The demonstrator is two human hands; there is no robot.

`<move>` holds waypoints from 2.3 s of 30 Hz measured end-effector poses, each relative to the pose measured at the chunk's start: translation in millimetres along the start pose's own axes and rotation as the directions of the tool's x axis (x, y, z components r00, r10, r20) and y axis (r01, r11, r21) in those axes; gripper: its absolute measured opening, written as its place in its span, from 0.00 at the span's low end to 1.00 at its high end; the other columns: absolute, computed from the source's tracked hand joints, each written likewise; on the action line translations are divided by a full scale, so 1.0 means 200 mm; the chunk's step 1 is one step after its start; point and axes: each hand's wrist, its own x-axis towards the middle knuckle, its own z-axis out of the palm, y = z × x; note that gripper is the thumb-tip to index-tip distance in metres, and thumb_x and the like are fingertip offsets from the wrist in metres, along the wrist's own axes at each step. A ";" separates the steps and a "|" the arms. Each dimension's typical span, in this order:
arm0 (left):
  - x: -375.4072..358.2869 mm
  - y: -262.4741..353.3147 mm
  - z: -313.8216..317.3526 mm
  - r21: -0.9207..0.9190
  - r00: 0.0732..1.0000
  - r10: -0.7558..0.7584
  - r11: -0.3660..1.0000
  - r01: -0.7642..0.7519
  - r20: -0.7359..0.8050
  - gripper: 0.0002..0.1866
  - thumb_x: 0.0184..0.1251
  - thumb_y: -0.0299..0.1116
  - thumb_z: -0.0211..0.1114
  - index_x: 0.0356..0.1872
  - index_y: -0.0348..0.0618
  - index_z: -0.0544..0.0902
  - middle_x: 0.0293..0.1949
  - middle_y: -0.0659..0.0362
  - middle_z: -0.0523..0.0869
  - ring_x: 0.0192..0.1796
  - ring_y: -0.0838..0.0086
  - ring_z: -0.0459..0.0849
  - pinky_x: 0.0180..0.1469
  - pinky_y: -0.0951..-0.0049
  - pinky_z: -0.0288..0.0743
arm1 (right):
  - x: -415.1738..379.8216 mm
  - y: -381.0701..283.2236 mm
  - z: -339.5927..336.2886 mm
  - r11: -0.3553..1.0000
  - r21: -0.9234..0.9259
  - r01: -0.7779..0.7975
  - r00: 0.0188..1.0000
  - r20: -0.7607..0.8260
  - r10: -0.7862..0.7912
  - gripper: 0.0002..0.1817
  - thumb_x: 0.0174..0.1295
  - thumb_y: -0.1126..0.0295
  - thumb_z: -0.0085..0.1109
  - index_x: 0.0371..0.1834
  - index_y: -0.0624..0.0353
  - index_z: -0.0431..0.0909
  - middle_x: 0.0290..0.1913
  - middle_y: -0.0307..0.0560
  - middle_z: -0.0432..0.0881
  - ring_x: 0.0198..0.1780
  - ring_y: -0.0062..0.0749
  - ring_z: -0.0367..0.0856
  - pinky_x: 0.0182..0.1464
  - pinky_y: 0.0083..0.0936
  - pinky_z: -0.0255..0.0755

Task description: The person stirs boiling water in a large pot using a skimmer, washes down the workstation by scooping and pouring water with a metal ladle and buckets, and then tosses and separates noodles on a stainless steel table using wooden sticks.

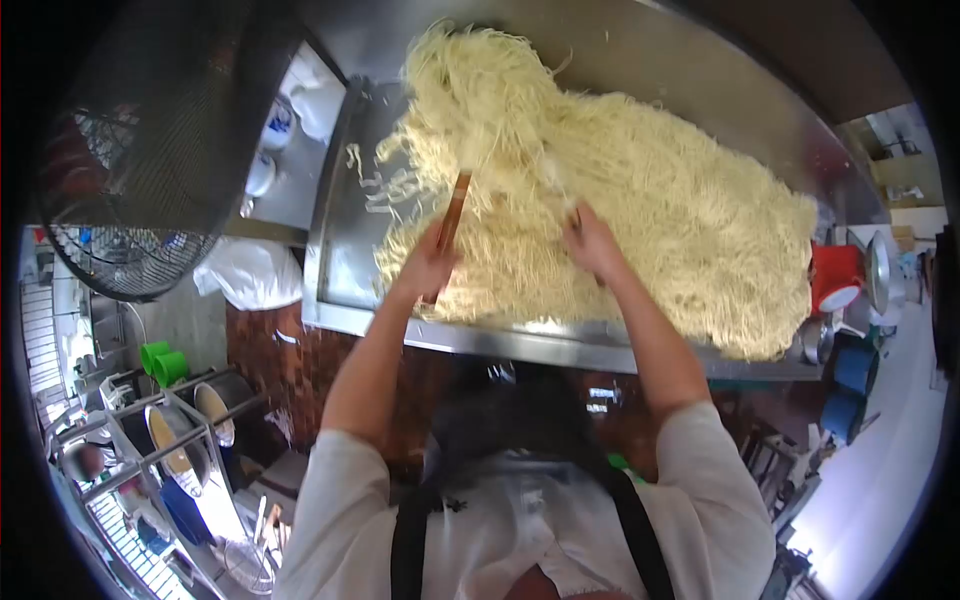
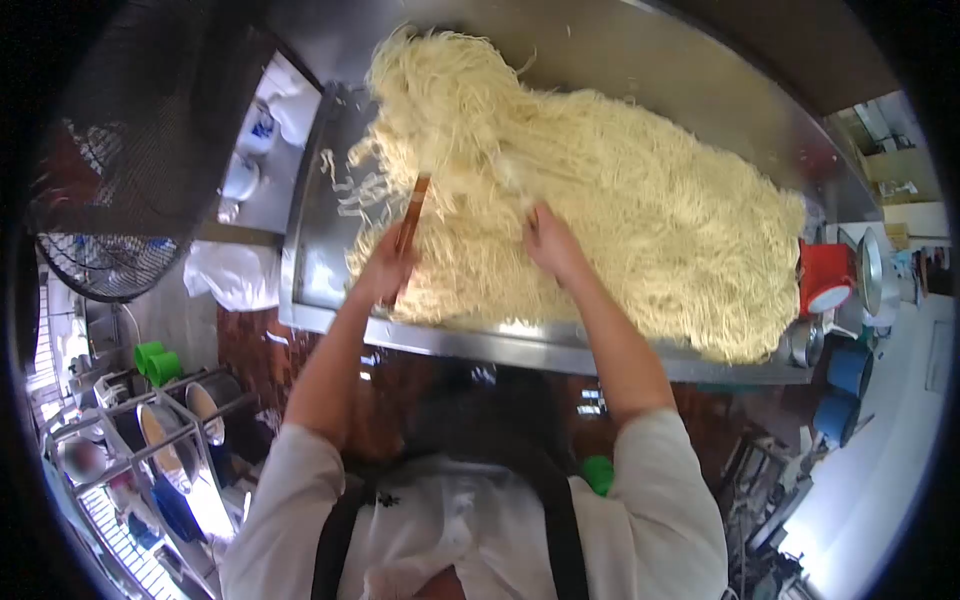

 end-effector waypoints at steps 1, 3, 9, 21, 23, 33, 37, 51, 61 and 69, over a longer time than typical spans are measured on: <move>-0.12 -0.09 0.02 -0.011 0.985 0.136 0.990 -0.138 -0.106 0.28 0.68 0.26 0.62 0.68 0.42 0.64 0.21 0.63 0.73 0.14 0.78 0.70 0.15 0.72 0.64 | -0.04 0.04 0.02 1.000 -0.008 0.019 0.998 -0.057 -0.020 0.08 0.66 0.72 0.53 0.45 0.62 0.71 0.35 0.60 0.84 0.37 0.56 0.84 0.38 0.41 0.76; -0.20 -0.21 0.09 -0.141 0.995 -0.027 0.990 0.013 -0.094 0.29 0.68 0.26 0.63 0.68 0.43 0.64 0.21 0.62 0.73 0.14 0.77 0.70 0.15 0.72 0.66 | -0.19 0.19 0.26 0.993 0.008 0.114 0.988 -0.110 -0.113 0.10 0.65 0.71 0.56 0.45 0.62 0.70 0.33 0.58 0.83 0.38 0.57 0.85 0.39 0.43 0.76; -0.24 0.40 0.01 -0.474 0.993 0.051 0.875 -0.095 -0.104 0.24 0.67 0.25 0.62 0.62 0.37 0.68 0.18 0.63 0.73 0.12 0.77 0.70 0.13 0.75 0.63 | -0.20 -0.48 0.12 0.963 0.235 0.129 0.989 -0.105 -0.106 0.13 0.65 0.66 0.60 0.47 0.62 0.72 0.35 0.54 0.79 0.36 0.43 0.78 0.40 0.39 0.73; -1.36 -0.10 -0.81 0.490 0.969 -0.244 0.839 0.236 -0.048 0.29 0.65 0.25 0.60 0.69 0.43 0.69 0.44 0.45 0.86 0.48 0.51 0.87 0.50 0.54 0.78 | -1.55 0.26 -0.95 0.792 -0.429 -0.434 0.866 0.044 0.498 0.17 0.66 0.71 0.54 0.57 0.63 0.76 0.43 0.70 0.82 0.51 0.68 0.79 0.50 0.49 0.74; -1.30 -0.10 -0.61 0.610 0.997 -0.058 0.792 0.020 0.042 0.28 0.65 0.25 0.60 0.68 0.45 0.69 0.47 0.41 0.87 0.52 0.43 0.85 0.52 0.50 0.77 | -1.33 0.42 -0.63 0.928 -0.321 -0.187 0.975 0.053 0.215 0.19 0.65 0.73 0.52 0.59 0.59 0.76 0.48 0.68 0.82 0.54 0.66 0.79 0.53 0.50 0.74; -0.58 -0.20 -0.01 -0.101 0.995 -0.094 0.990 0.098 0.046 0.25 0.67 0.27 0.63 0.64 0.37 0.70 0.22 0.63 0.72 0.16 0.79 0.71 0.17 0.74 0.63 | -0.51 -0.12 0.41 0.999 0.026 0.037 0.989 -0.144 -0.033 0.16 0.67 0.66 0.55 0.52 0.64 0.70 0.32 0.68 0.82 0.33 0.68 0.81 0.36 0.54 0.75; -0.54 -0.04 0.00 -0.341 0.977 -0.213 0.920 0.193 -0.024 0.28 0.67 0.28 0.65 0.67 0.41 0.69 0.21 0.64 0.73 0.13 0.79 0.68 0.15 0.74 0.62 | -0.50 -0.34 0.62 0.998 0.020 0.062 0.995 -0.084 -0.060 0.12 0.66 0.67 0.56 0.44 0.63 0.70 0.33 0.59 0.79 0.34 0.55 0.80 0.37 0.45 0.73; -1.35 -0.03 -1.03 0.245 0.924 -0.375 0.905 0.347 0.077 0.33 0.64 0.25 0.66 0.72 0.44 0.67 0.20 0.63 0.73 0.13 0.78 0.70 0.15 0.72 0.63 | -1.70 -0.19 -0.61 0.740 -0.487 -0.463 0.861 -0.051 0.505 0.15 0.66 0.70 0.54 0.55 0.61 0.77 0.47 0.68 0.82 0.51 0.66 0.80 0.52 0.48 0.74; -0.99 0.02 -0.78 0.686 0.992 -0.090 0.717 0.128 -0.091 0.36 0.61 0.25 0.67 0.72 0.42 0.66 0.33 0.39 0.86 0.35 0.46 0.87 0.38 0.52 0.77 | -0.90 -0.39 0.18 0.943 -0.332 -0.014 0.971 0.222 0.093 0.16 0.62 0.70 0.54 0.52 0.63 0.74 0.44 0.69 0.83 0.46 0.66 0.82 0.46 0.55 0.73; -0.93 0.06 -0.23 0.918 0.971 -0.201 0.395 -0.041 0.130 0.38 0.64 0.25 0.59 0.76 0.48 0.58 0.39 0.34 0.86 0.45 0.39 0.85 0.49 0.43 0.77 | -1.62 0.50 -0.64 0.842 -0.477 -0.252 0.944 0.071 0.322 0.23 0.62 0.73 0.55 0.63 0.61 0.74 0.53 0.67 0.82 0.58 0.61 0.79 0.58 0.50 0.72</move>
